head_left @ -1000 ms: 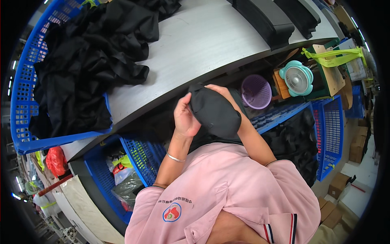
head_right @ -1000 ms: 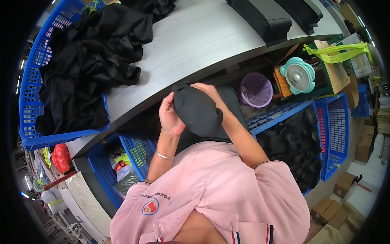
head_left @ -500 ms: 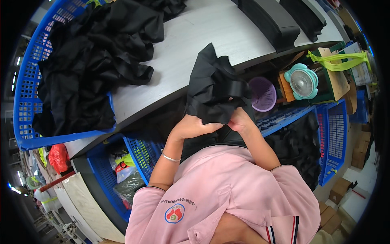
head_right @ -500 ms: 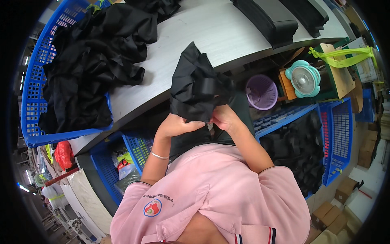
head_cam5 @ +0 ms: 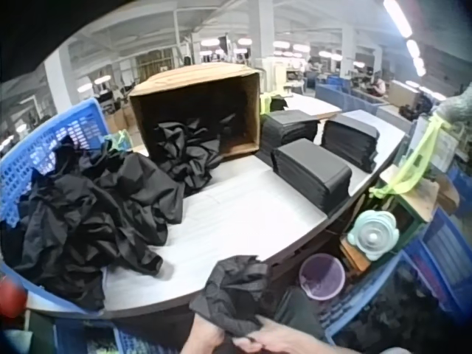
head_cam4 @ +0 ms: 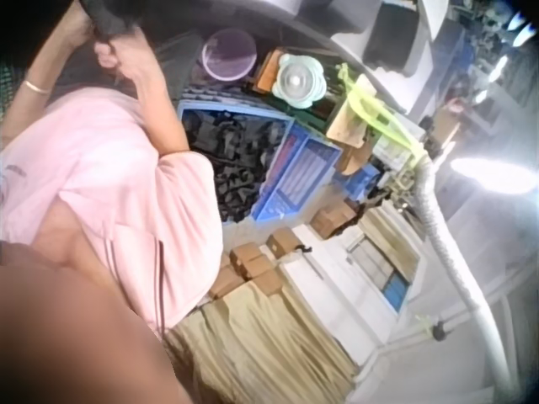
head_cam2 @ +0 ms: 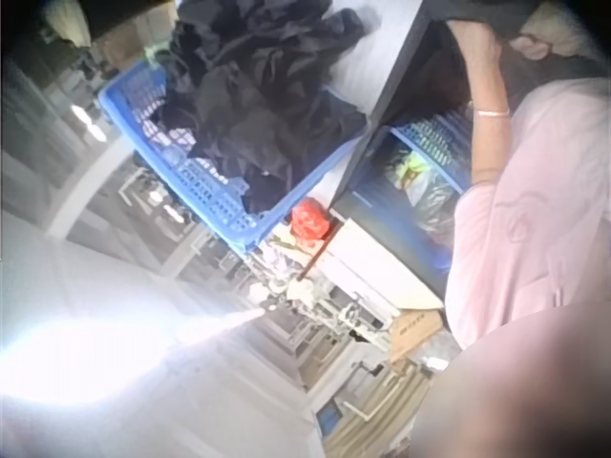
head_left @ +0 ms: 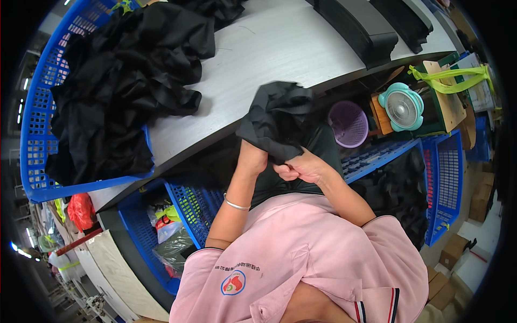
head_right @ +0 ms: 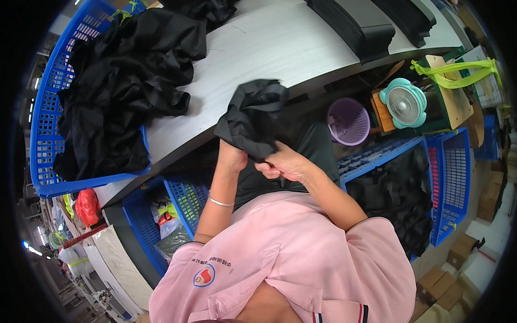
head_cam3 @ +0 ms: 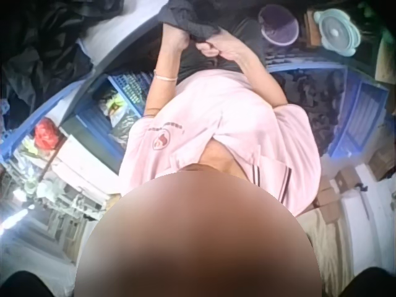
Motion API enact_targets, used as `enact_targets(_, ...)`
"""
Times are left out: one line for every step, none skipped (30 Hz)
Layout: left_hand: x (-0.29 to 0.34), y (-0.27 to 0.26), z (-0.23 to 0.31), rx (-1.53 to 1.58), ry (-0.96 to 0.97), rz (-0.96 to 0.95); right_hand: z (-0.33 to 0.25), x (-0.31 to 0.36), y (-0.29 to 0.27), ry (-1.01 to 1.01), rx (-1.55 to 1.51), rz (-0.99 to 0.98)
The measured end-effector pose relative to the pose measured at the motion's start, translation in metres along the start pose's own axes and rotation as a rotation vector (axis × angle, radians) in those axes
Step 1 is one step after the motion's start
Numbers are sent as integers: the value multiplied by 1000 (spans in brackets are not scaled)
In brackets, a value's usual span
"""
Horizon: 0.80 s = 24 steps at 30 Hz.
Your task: Checking and folding black fabric bags in a factory or warehouse setting.
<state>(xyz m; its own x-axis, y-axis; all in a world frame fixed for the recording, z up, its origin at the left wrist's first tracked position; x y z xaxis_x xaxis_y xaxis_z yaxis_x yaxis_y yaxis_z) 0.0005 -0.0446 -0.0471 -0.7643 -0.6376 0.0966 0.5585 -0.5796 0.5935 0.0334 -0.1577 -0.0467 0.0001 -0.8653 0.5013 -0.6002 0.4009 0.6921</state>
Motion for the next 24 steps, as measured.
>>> enact_targets(5,10,1,146,-162,-37,3,1,-3,8,77,-85)
enact_targets(8,15,5,148,-167,-38,10,0,-14,7,74,-80)
enact_targets(12,20,2,250,-275,-52,16,0,-23,-32,126,-63)
enact_targets(17,24,-2,352,-383,-66,19,3,-23,-71,178,-47)
enact_targets(17,9,-11,370,-336,-214,25,5,-35,-125,23,238)
enact_targets(20,4,-13,373,-338,-213,24,5,-37,-123,23,241)
enact_targets(25,6,-11,202,-255,-315,22,3,-44,-120,3,277)
enact_targets(30,9,-9,30,-169,-415,19,1,-51,-119,-18,312)
enact_targets(31,4,-9,-4,-211,-337,14,-1,-55,-119,-20,313)
enact_targets(34,-3,-8,-7,-215,-341,-6,2,-66,-280,85,406)
enact_targets(37,-17,-5,-90,-124,-323,-26,8,-75,-442,191,499)
enact_targets(41,-36,-2,-173,-32,-303,-43,16,-80,-602,299,590)
enact_targets(44,-63,-14,-360,-57,-300,-57,24,-76,-663,313,612)
enact_targets(46,-72,-17,-357,-62,-299,-74,38,-70,-722,327,637)
enact_targets(48,-76,-20,-550,-43,-310,-86,47,-63,-752,421,602)
enact_targets(49,-78,-22,-744,-21,-318,-92,52,-53,-751,420,607)
enact_targets(53,-77,-25,-742,-22,-320,-101,56,-32,-794,649,621)
enact_targets(56,-73,-23,-785,93,-323,-106,57,-11,-832,881,632)
enact_targets(59,-66,-18,-824,210,-325,-111,61,12,-960,1095,679)
enact_targets(60,-63,-17,-821,210,-329,-106,58,18,-1003,1269,747)
enact_targets(61,-59,-17,-833,155,-356,-102,55,23,-1042,1325,799)
enact_targets(62,-56,-18,-845,99,-383,-99,55,28,-1082,1379,849)
enact_targets(62,-61,-20,-843,99,-384,-97,53,28,-1081,1381,851)
enact_targets(65,-65,-21,-900,159,-442,-96,58,36,-1214,1474,927)
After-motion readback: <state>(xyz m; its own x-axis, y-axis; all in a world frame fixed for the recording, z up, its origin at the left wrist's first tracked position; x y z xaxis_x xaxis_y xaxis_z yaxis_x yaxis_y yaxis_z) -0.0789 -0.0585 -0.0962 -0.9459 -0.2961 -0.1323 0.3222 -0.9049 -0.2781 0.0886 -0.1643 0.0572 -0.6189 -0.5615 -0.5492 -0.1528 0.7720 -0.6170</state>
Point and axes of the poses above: each hand's wrist, its own x-axis away from the middle knuckle, its own y-axis out of the palm, z = x × y, the point moved 7 cm from there along -x, towards the middle knuckle, and after that the axes turned 1 degree about z, right-handed, at the moved point
